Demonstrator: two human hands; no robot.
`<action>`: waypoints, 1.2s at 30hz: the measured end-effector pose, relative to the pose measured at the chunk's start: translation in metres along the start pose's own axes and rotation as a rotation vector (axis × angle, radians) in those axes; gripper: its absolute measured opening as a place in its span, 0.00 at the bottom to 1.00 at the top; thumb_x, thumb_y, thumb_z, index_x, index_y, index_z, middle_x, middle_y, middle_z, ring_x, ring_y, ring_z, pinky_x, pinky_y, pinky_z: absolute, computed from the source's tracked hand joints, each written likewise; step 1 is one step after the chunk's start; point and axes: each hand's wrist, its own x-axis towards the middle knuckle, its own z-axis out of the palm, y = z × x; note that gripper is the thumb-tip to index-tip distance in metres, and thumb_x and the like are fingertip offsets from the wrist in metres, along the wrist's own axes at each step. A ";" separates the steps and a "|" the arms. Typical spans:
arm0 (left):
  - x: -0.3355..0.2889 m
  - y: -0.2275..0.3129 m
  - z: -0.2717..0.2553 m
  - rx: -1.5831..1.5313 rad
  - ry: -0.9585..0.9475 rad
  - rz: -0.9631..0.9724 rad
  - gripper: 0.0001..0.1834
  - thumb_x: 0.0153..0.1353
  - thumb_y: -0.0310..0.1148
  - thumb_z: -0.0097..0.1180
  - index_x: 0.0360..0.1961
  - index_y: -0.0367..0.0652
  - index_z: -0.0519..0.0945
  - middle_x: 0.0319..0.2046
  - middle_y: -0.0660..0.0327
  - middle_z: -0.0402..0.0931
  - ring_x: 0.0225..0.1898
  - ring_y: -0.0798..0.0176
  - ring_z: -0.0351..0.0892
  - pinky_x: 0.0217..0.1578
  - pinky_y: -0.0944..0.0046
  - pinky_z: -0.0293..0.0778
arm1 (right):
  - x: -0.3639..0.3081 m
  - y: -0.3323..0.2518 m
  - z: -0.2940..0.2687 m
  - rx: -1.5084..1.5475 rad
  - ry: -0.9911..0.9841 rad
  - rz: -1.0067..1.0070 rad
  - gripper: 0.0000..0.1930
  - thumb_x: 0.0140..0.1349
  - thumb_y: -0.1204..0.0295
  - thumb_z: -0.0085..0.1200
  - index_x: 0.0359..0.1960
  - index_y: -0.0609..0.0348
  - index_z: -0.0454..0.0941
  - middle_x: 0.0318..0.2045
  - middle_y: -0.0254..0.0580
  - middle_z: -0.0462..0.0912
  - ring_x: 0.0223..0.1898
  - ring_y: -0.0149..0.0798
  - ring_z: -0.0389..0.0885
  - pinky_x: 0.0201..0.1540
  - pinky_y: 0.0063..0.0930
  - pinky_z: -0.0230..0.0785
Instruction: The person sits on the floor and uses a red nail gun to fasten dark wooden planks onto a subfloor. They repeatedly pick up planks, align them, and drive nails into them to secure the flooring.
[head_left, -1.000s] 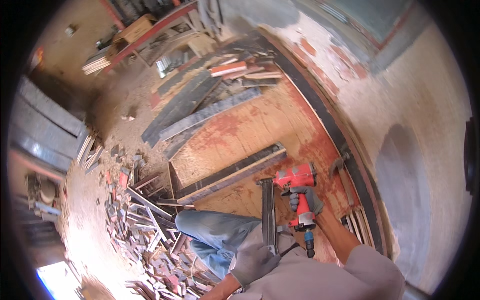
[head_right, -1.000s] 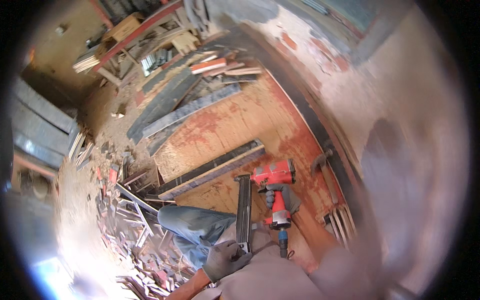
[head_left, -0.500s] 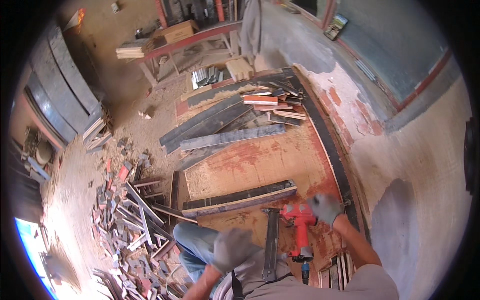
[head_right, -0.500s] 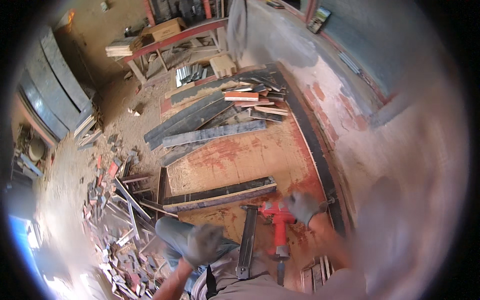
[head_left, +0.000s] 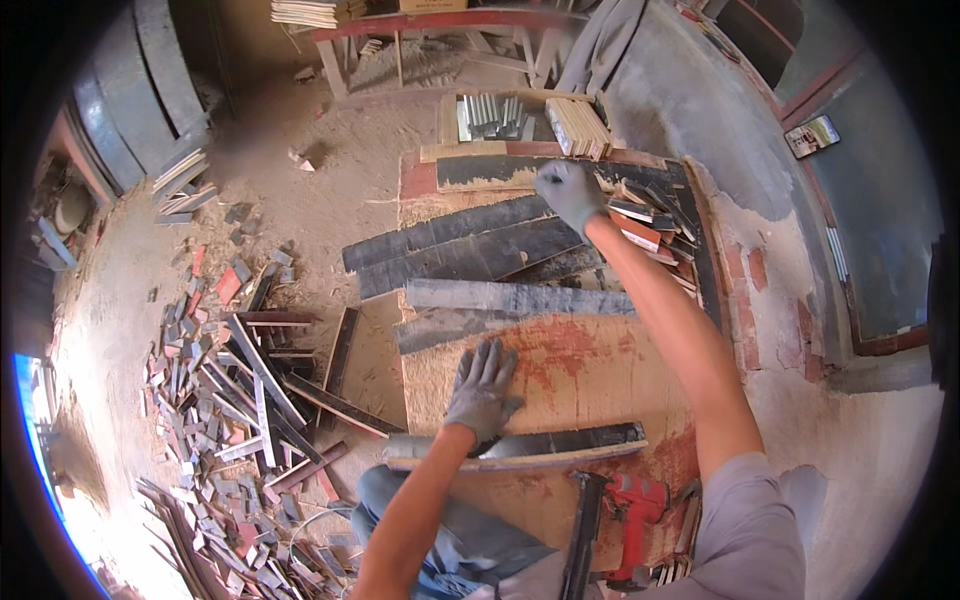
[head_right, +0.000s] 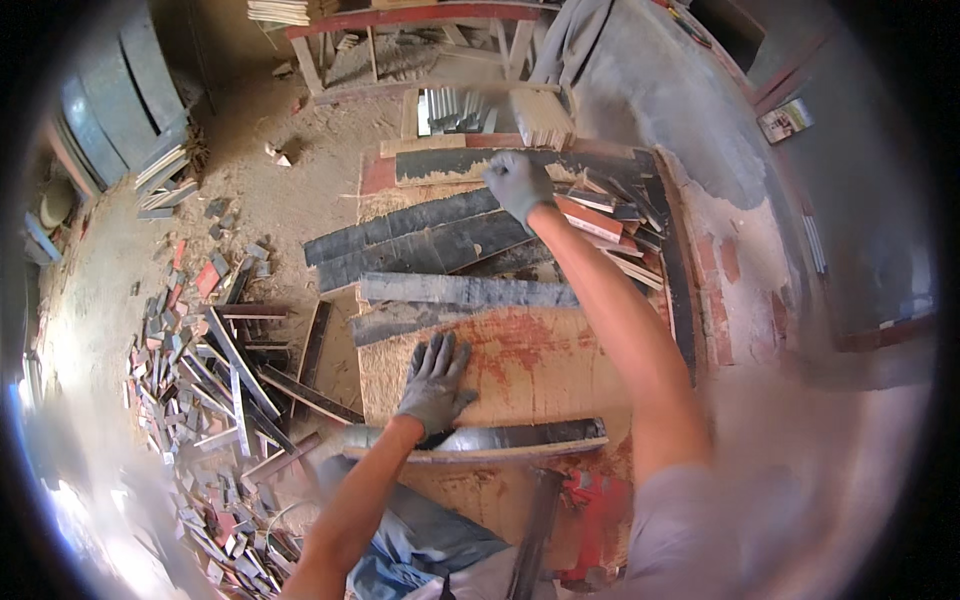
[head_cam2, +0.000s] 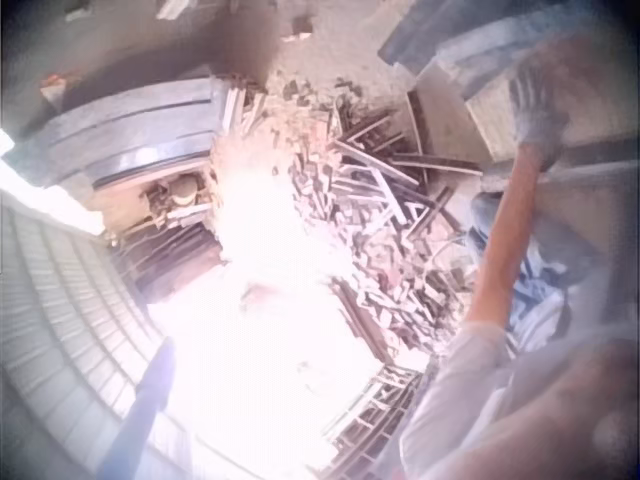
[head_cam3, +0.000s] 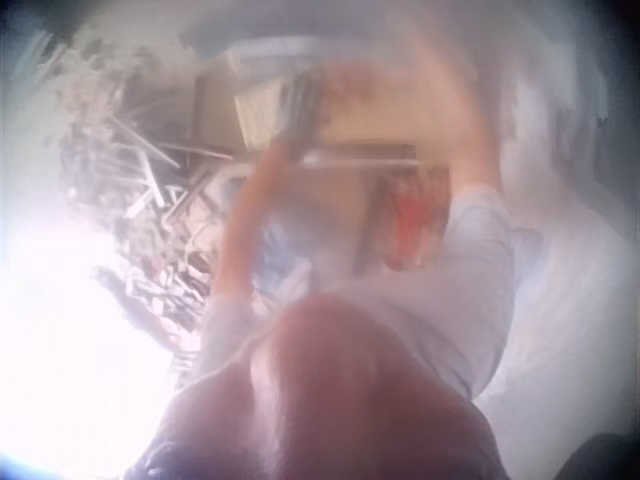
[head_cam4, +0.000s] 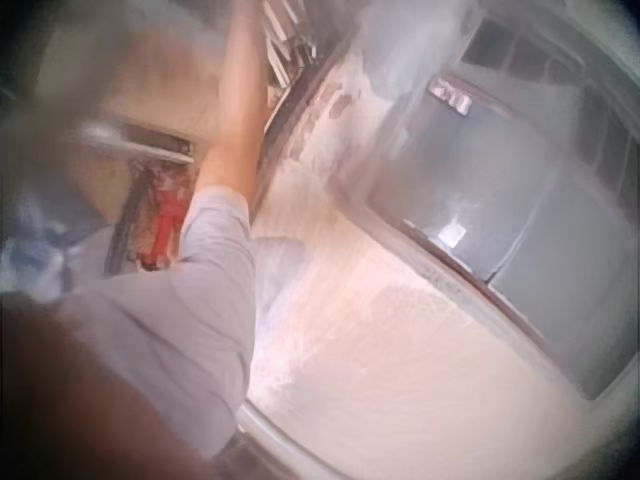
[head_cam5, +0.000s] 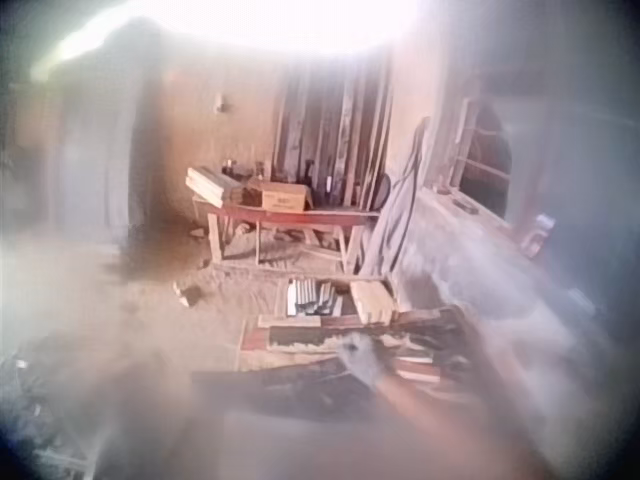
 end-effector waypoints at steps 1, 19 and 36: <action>0.004 0.004 0.001 -0.040 -0.014 0.016 0.42 0.65 0.55 0.48 0.74 0.46 0.52 0.74 0.43 0.44 0.76 0.42 0.37 0.73 0.45 0.32 | 0.026 0.012 0.009 -0.005 0.011 0.049 0.13 0.53 0.56 0.60 0.30 0.50 0.85 0.33 0.46 0.86 0.39 0.51 0.85 0.41 0.39 0.75; 0.015 -0.016 0.001 -0.173 -0.065 -0.076 0.36 0.63 0.53 0.50 0.69 0.49 0.64 0.70 0.48 0.57 0.73 0.44 0.50 0.71 0.39 0.42 | 0.228 0.084 0.124 -0.328 -0.020 0.225 0.19 0.50 0.49 0.65 0.33 0.48 0.84 0.40 0.45 0.86 0.43 0.51 0.83 0.45 0.43 0.74; 0.005 -0.012 0.017 -0.119 0.295 0.020 0.39 0.58 0.47 0.60 0.69 0.47 0.64 0.69 0.46 0.59 0.71 0.42 0.53 0.71 0.46 0.48 | -0.259 -0.066 -0.098 1.053 -0.431 0.795 0.11 0.65 0.77 0.51 0.49 0.66 0.74 0.32 0.39 0.80 0.30 0.32 0.80 0.35 0.24 0.76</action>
